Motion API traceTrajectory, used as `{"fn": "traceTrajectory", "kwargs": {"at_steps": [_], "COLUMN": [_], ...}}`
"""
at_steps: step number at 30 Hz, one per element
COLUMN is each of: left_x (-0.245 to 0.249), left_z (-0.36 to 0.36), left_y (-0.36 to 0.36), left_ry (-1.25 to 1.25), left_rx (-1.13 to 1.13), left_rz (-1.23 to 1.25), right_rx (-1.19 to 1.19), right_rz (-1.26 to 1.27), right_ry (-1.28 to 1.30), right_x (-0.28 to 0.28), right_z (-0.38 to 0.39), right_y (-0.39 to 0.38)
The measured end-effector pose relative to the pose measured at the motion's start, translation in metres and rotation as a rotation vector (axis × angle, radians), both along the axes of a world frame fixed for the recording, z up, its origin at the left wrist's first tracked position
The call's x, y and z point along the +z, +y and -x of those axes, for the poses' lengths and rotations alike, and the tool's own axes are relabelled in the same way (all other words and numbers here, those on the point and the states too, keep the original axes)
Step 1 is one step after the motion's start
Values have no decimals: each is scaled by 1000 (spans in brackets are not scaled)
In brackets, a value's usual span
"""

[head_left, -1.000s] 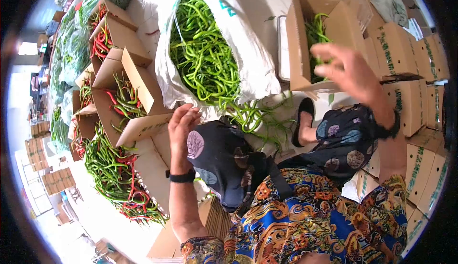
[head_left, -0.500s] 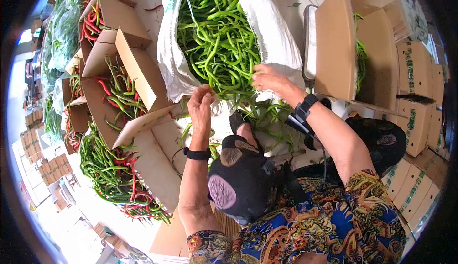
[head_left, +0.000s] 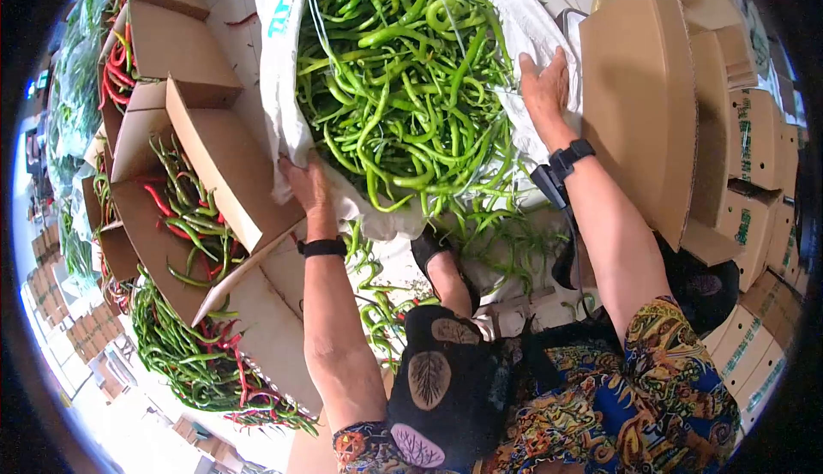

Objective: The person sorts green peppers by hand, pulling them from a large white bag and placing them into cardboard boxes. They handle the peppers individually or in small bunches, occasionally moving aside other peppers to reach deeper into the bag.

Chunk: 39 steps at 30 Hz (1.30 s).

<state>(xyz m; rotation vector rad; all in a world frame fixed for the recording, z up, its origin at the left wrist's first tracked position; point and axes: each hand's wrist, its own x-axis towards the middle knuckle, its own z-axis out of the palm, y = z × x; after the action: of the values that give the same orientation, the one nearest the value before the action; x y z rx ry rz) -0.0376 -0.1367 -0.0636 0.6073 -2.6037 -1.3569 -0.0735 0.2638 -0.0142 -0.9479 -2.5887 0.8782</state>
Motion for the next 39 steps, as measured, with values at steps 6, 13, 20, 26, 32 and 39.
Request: {"fn": "traceTrajectory", "kwargs": {"at_steps": [6, 13, 20, 26, 32, 39], "left_x": [-47, 42, 10, 39, 140, 145], "left_z": [21, 48, 46, 14, 15, 102], "left_y": [-49, 11, -12, 5, 98, 132], "left_ry": [-178, -35, -233, 169, 383, 36], "left_rx": [261, 316, 211, 190, -45, -213], "left_rz": [-255, -1199, -1026, 131, -282, -416], "right_rx": [55, 104, -53, -40, 195, 581], "right_rz": [12, 936, 1568, 785, 20, 789], "right_ry": [-76, -107, 17, 23, 291, -288], "right_x": [-34, -38, -57, -54, 28, 55], "right_z": [16, 64, 54, 31, 4, 37], "right_y": [8, 34, 15, 14, -32, -67]}}
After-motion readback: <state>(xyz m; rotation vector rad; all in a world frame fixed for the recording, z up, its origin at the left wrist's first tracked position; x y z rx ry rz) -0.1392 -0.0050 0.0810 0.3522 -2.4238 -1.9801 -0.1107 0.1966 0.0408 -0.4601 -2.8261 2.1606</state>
